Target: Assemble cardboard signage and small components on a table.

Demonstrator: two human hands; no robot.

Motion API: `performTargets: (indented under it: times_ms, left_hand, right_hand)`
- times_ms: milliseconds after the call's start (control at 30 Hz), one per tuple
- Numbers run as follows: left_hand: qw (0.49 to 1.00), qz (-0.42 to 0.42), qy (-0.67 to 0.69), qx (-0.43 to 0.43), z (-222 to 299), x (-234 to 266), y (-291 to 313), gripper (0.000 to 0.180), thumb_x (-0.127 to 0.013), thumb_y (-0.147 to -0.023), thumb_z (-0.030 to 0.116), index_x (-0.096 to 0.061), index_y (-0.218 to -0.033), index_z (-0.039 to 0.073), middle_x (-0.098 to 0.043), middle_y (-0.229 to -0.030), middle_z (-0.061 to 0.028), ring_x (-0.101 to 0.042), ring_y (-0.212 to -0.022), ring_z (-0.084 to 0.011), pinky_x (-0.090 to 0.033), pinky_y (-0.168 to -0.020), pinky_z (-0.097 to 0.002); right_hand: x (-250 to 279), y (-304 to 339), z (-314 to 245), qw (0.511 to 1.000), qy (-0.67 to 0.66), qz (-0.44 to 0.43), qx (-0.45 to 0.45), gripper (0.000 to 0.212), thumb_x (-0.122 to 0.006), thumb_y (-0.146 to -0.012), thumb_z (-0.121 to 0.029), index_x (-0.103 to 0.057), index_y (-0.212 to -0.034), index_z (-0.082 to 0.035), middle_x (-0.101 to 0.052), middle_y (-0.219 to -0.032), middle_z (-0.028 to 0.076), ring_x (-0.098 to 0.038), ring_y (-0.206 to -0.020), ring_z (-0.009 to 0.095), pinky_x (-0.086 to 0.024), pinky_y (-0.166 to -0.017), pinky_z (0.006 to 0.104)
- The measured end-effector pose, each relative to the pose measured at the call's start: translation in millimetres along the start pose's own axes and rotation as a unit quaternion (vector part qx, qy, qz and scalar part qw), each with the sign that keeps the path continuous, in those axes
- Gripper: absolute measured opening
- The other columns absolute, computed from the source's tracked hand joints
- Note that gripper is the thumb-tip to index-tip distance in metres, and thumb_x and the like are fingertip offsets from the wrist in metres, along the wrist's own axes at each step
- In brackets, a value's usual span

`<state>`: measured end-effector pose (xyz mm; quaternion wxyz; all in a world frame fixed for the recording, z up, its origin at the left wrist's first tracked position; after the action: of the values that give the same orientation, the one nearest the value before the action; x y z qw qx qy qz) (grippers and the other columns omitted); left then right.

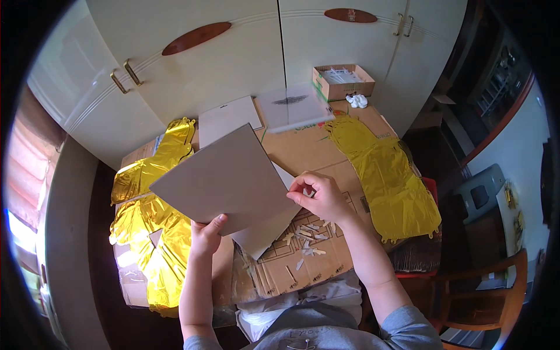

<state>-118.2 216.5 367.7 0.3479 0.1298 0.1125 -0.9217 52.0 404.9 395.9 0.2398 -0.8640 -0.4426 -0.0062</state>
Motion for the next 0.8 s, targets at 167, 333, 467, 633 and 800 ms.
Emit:
performTargets:
  times_ms: [167, 333, 467, 633, 800]
  left_hand:
    - [0.999, -0.011, -0.024, -0.021, 4.0, -2.3, 2.0, 0.025, -0.066, -0.072, 0.002, -0.055, -0.095, 0.003, -0.059, -0.091, -0.0041, -0.055, -0.087, -0.0141, -0.044, -0.078, -0.0280]
    - [0.999, -0.028, 0.016, 0.004, -0.3, -0.9, 0.8, 0.027, -0.066, -0.071, 0.003, -0.055, -0.096, 0.003, -0.059, -0.092, -0.0049, -0.055, -0.088, -0.0155, -0.044, -0.077, -0.0302]
    - [0.997, -0.021, 0.061, 0.051, -3.6, -6.6, 1.5, 0.034, -0.068, -0.070, 0.005, -0.053, -0.101, 0.004, -0.058, -0.096, -0.0061, -0.055, -0.090, -0.0182, -0.045, -0.079, -0.0333]
    - [0.992, -0.018, 0.091, 0.085, -11.8, -1.7, -1.9, 0.042, -0.070, -0.069, 0.009, -0.051, -0.106, 0.006, -0.057, -0.098, -0.0061, -0.054, -0.092, -0.0209, -0.045, -0.080, -0.0375]
    - [0.990, -0.001, 0.112, 0.087, -4.8, -2.2, -0.2, 0.043, -0.070, -0.068, 0.009, -0.051, -0.106, 0.007, -0.057, -0.099, -0.0057, -0.053, -0.094, -0.0210, -0.045, -0.081, -0.0383]
  right_hand:
    - [-1.2, 0.5, -2.3, 0.999, -0.009, -0.015, 0.029, 0.009, -0.064, -0.074, -0.005, -0.055, -0.077, -0.004, -0.057, -0.068, 0.000, -0.049, -0.058, 0.008, -0.039, -0.054, 0.0211]
    - [-5.3, 3.2, -12.2, 0.992, 0.019, -0.052, 0.111, 0.009, -0.059, -0.077, -0.005, -0.050, -0.076, -0.004, -0.052, -0.071, 0.003, -0.049, -0.063, 0.013, -0.039, -0.059, 0.0242]
    - [-8.1, 4.8, -21.4, 0.988, 0.015, -0.076, 0.136, 0.011, -0.058, -0.077, -0.006, -0.047, -0.076, -0.004, -0.050, -0.070, 0.005, -0.049, -0.064, 0.016, -0.040, -0.059, 0.0270]
    - [-13.2, 9.2, -19.2, 0.981, -0.108, -0.129, 0.097, 0.012, -0.057, -0.078, -0.006, -0.045, -0.077, -0.005, -0.049, -0.071, 0.003, -0.047, -0.064, 0.012, -0.039, -0.059, 0.0246]
    - [-5.0, 10.6, -19.3, 0.961, -0.184, -0.180, 0.106, 0.011, -0.056, -0.079, -0.005, -0.047, -0.074, -0.004, -0.048, -0.070, 0.000, -0.045, -0.064, 0.007, -0.039, -0.058, 0.0234]
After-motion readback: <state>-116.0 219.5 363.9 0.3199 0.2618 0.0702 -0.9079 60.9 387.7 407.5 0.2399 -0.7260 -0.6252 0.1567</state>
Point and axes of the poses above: each hand's wrist, its own y-axis away from the middle knuckle, its own x-axis out of the back of the hand, z = x × y, the point moved 7 cm from there along -y, towards the middle knuckle
